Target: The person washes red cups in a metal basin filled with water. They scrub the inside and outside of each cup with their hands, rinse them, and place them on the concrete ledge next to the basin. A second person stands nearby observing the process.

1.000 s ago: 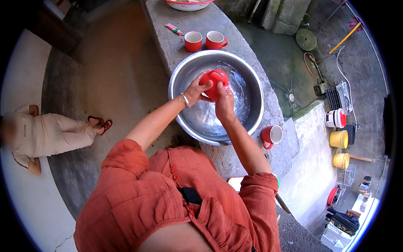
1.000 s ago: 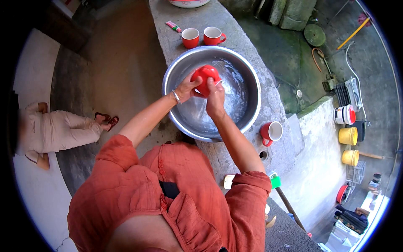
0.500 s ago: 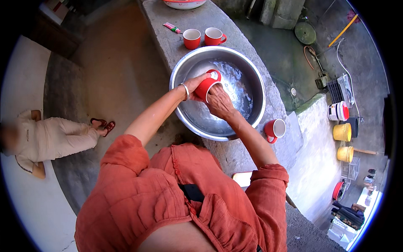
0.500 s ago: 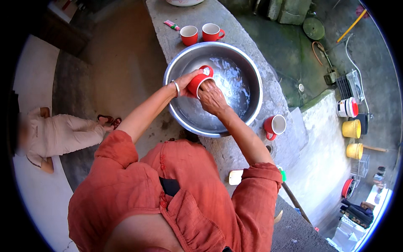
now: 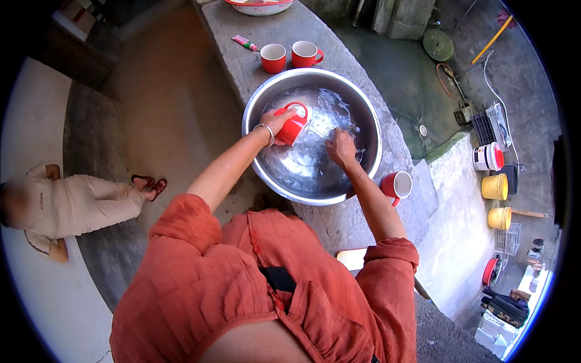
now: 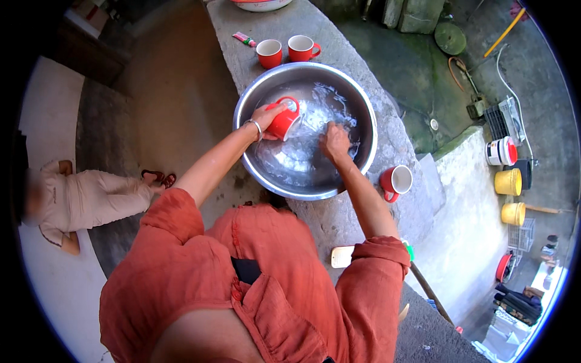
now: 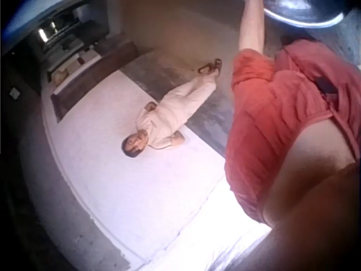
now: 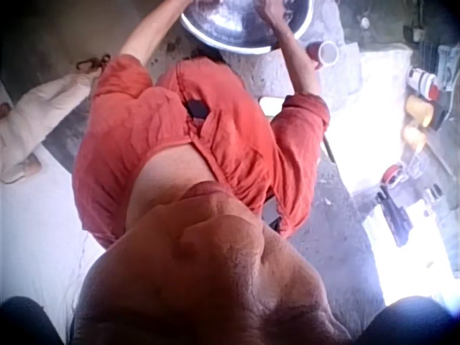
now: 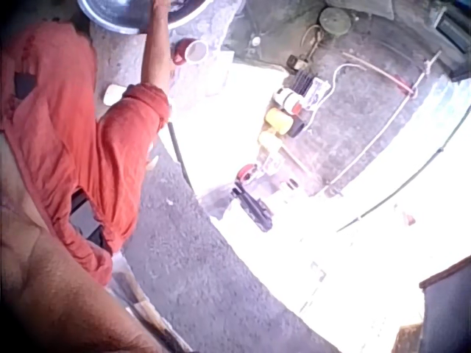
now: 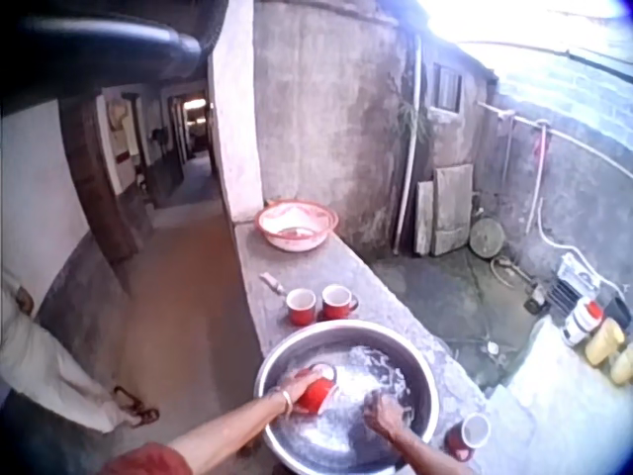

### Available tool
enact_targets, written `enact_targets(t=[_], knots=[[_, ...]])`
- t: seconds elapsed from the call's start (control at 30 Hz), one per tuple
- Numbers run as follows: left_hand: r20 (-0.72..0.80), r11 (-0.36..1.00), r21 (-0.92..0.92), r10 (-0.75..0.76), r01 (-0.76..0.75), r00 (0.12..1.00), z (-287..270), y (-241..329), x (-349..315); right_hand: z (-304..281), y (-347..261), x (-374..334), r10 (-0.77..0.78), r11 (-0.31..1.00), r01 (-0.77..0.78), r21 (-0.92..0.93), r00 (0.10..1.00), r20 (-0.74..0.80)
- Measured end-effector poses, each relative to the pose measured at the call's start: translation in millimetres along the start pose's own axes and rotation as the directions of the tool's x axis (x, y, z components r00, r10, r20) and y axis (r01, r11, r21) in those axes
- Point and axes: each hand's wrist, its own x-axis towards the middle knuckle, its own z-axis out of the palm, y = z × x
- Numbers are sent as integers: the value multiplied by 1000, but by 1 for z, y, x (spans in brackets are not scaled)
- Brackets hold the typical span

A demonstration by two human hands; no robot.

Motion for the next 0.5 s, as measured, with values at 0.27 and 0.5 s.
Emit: enact_targets(t=[0.27,0.5], knots=[[97,984,-146,-88,102,991,12,-5,2,30,-50,-2,260,-99,-326,940,903,341],[195,975,-181,-96,132,976,-6,-4,14,-1,-81,-30,-570,768,577,279,814,-114]])
